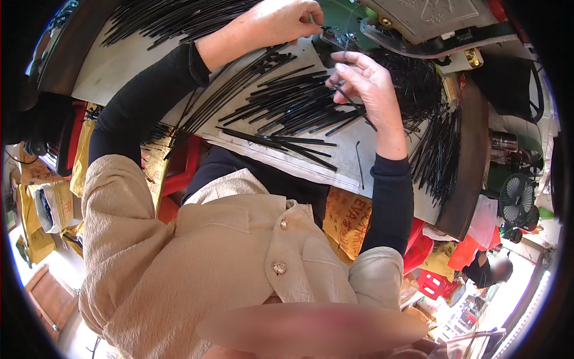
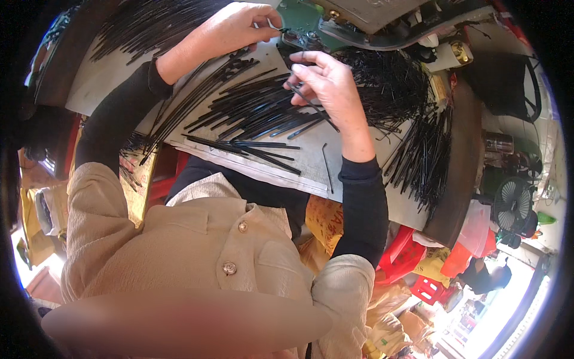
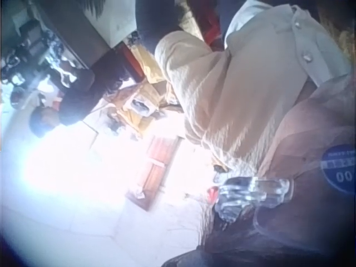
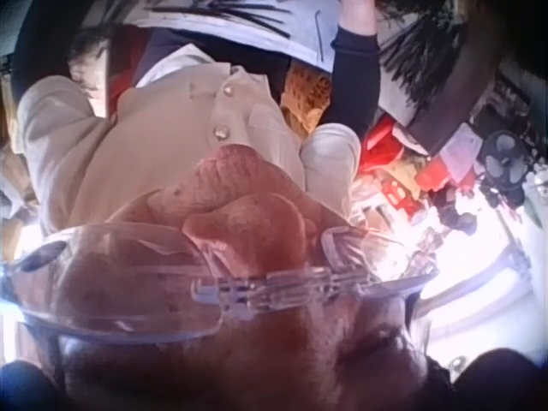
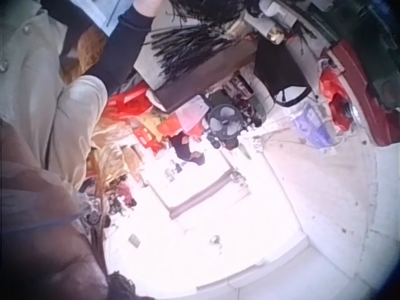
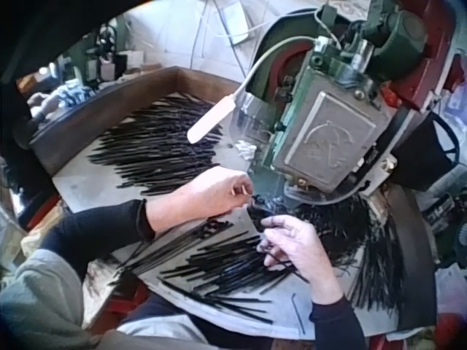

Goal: The person assembles umbrella frame ribs by picking up rods and connectors from the table, fitting the components together by hand, and placing the assembled ribs onto the worktable.

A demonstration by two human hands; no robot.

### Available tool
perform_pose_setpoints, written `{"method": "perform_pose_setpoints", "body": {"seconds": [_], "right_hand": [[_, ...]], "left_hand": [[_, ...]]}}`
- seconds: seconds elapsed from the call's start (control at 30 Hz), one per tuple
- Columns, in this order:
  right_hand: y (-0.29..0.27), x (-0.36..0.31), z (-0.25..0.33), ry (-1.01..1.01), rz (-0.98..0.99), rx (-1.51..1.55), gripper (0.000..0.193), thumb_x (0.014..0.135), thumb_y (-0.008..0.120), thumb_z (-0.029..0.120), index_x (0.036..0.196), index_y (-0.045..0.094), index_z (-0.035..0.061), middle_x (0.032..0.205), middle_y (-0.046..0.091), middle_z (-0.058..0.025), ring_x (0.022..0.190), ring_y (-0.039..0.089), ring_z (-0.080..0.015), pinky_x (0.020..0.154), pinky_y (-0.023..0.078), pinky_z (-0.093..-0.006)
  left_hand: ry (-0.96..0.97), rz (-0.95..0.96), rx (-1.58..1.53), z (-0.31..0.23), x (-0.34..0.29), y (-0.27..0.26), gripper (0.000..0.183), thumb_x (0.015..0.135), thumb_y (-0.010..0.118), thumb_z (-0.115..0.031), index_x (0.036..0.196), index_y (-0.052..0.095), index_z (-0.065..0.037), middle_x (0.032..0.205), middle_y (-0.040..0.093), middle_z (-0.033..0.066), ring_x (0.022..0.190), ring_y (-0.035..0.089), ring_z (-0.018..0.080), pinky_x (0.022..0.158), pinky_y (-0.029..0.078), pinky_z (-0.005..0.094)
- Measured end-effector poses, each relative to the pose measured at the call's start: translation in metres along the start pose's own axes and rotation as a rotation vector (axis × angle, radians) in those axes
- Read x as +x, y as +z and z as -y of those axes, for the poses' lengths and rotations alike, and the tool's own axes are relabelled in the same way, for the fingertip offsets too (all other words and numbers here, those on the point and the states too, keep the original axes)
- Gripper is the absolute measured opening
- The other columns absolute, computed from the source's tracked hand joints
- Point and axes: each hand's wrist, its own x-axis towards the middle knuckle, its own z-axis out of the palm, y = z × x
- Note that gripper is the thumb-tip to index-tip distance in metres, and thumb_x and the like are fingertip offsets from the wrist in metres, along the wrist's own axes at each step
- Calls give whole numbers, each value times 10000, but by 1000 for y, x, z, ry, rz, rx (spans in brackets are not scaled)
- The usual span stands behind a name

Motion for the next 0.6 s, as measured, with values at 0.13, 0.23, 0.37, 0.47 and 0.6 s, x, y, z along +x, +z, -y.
{"method": "perform_pose_setpoints", "body": {"seconds": [0.13,0.23,0.37,0.47,0.6], "right_hand": [[0,2,-2,-15,-36,52,321,884,577,151,1127,528,-52,789,627,-126,558,591,-119,509,497,-211],[0,3,-1,-24,-51,53,324,882,580,146,1129,519,-54,788,627,-131,557,595,-126,496,489,-213],[-2,1,1,-43,-74,53,325,882,576,143,1134,517,-53,793,626,-135,560,598,-130,487,484,-213],[-2,-2,2,-62,-87,47,329,883,571,139,1138,512,-60,805,627,-139,554,597,-132,487,487,-214],[-3,-3,3,-57,-110,60,331,884,565,134,1140,510,-68,817,629,-141,546,596,-133,489,492,-216]], "left_hand": [[198,-131,-165,-6,4,25,236,832,623,-211,861,649,22,558,578,64,458,522,139,443,415,268],[-173,102,-256,20,14,40,337,859,617,-287,1099,616,-51,752,646,45,569,597,97,430,444,203],[-170,62,-296,18,15,42,352,864,620,-288,1104,610,-32,763,649,44,560,592,77,420,432,178],[-164,21,-272,15,14,43,346,862,623,-282,1103,611,-34,768,653,45,571,600,76,429,439,178],[-122,-2,-320,19,17,43,338,860,625,-280,1100,616,-42,776,656,47,582,607,77,437,447,181]]}}
